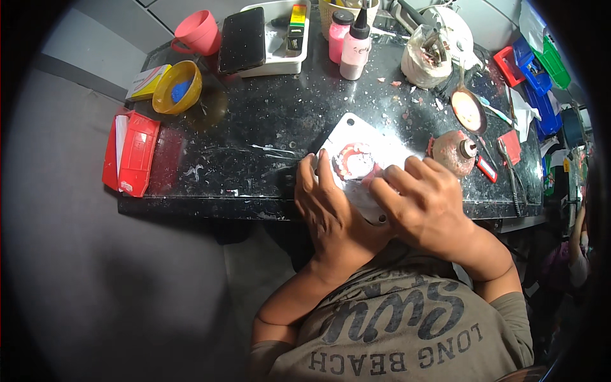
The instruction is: The person uses a tool to scrape and remove material from the surface of a dental model held in a metal base, turning the model and repeating the scraping action across different sections of the prosthesis.
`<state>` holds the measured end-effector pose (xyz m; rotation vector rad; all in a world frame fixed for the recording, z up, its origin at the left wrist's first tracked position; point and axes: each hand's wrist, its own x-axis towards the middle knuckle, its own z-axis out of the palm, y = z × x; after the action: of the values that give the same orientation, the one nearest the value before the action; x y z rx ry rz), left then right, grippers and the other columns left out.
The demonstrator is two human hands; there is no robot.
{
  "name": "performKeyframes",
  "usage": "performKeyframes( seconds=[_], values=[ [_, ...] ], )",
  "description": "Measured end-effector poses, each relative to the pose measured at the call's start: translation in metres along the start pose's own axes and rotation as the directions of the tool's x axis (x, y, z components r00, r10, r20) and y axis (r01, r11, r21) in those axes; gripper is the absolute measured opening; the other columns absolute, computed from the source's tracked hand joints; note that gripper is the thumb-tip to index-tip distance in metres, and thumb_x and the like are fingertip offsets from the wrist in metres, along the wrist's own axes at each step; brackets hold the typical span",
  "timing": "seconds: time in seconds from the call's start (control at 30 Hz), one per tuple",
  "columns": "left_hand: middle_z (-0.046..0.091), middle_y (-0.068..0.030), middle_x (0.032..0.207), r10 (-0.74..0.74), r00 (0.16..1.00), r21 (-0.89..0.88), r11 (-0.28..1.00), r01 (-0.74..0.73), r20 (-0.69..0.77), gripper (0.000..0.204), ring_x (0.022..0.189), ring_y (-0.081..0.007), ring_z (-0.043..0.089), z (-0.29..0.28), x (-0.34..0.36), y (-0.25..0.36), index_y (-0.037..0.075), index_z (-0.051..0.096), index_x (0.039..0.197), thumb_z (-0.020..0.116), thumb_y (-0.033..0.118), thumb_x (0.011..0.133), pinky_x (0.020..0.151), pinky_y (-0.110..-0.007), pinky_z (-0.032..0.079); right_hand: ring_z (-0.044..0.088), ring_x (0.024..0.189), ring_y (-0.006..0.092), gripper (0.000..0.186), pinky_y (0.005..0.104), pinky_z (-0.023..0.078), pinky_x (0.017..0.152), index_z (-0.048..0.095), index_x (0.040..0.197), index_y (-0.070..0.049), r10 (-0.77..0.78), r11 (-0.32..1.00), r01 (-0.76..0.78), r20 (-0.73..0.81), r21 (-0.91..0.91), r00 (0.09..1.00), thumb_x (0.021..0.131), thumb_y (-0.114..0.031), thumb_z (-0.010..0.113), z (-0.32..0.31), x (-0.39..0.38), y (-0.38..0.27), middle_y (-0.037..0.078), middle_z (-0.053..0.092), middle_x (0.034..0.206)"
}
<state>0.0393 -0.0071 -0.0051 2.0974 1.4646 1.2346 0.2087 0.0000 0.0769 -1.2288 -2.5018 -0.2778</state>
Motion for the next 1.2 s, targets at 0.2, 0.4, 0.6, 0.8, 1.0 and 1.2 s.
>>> performKeyframes(
  seconds=[0.2, 0.4, 0.6, 0.8, 1.0, 1.2],
  values=[
    [0.038, -0.0366, 0.163, -0.032, 0.999, 0.075, 0.997, 0.034, -0.02, 0.124, 0.148, -0.0559, 0.043, 0.005, -0.002, 0.0, -0.007, 0.03, 0.17, 0.092, 0.057, 0.083, 0.124, -0.066, 0.034, 0.07, 0.08, 0.0232, 0.03, 0.0373, 0.057, 0.067, 0.071, 0.112, -0.007, 0.112, 0.994, -0.112, 0.053, -0.011, 0.992, 0.087, -0.022, 0.075, -0.002, -0.01, -0.025, 0.007, 0.068, 0.093],
    [0.039, -0.0362, 0.161, -0.005, 1.0, 0.048, 0.999, 0.006, -0.023, 0.128, 0.149, -0.0556, 0.043, 0.001, -0.002, 0.003, -0.008, 0.03, 0.17, 0.094, 0.057, 0.08, 0.124, -0.066, 0.034, 0.073, 0.08, 0.0271, 0.022, 0.041, 0.06, 0.07, 0.068, 0.1, -0.009, 0.191, 0.974, -0.206, 0.155, 0.09, 0.969, 0.084, -0.02, 0.078, -0.012, 0.0, -0.007, 0.006, 0.069, 0.086],
    [0.039, -0.0346, 0.162, -0.005, 1.0, 0.018, 1.0, 0.005, -0.01, 0.141, 0.15, -0.0545, 0.043, 0.0, 0.0, 0.004, -0.005, 0.028, 0.171, 0.102, 0.058, 0.069, 0.125, -0.065, 0.034, 0.071, 0.08, 0.0257, 0.02, 0.0403, 0.058, 0.073, 0.072, 0.099, -0.01, 0.115, 0.985, -0.128, 0.114, 0.114, 0.987, 0.084, -0.021, 0.079, -0.009, 0.005, 0.01, 0.004, 0.07, 0.087],
    [0.039, -0.0345, 0.163, -0.005, 1.0, 0.024, 1.0, 0.005, -0.007, 0.135, 0.149, -0.0544, 0.044, -0.003, 0.001, 0.003, -0.006, 0.029, 0.171, 0.099, 0.056, 0.073, 0.123, -0.065, 0.036, 0.072, 0.081, 0.0229, 0.025, 0.0388, 0.059, 0.069, 0.072, 0.11, -0.01, 0.051, 0.998, -0.054, 0.079, 0.028, 0.996, 0.087, -0.022, 0.074, -0.003, 0.001, 0.001, 0.004, 0.069, 0.093],
    [0.04, -0.0354, 0.163, -0.018, 1.0, 0.099, 0.995, 0.018, 0.003, 0.126, 0.147, -0.0545, 0.046, 0.001, -0.001, 0.001, -0.009, 0.031, 0.169, 0.093, 0.055, 0.08, 0.122, -0.064, 0.037, 0.074, 0.075, 0.0267, 0.026, 0.0404, 0.061, 0.062, 0.071, 0.11, -0.006, 0.191, 0.978, -0.202, 0.158, 0.058, 0.969, 0.089, -0.02, 0.076, -0.001, -0.011, -0.016, 0.008, 0.069, 0.091],
    [0.039, -0.038, 0.163, -0.01, 0.999, 0.135, 0.991, 0.006, 0.033, 0.134, 0.147, -0.0551, 0.046, -0.007, -0.001, 0.005, -0.011, 0.03, 0.171, 0.092, 0.067, 0.081, 0.121, -0.065, 0.037, 0.073, 0.069, 0.0327, 0.019, 0.0464, 0.056, 0.059, 0.067, 0.099, -0.007, 0.325, 0.922, -0.343, 0.119, 0.181, 0.938, 0.103, -0.022, 0.079, -0.013, -0.01, -0.003, 0.01, 0.067, 0.079]
  ],
)
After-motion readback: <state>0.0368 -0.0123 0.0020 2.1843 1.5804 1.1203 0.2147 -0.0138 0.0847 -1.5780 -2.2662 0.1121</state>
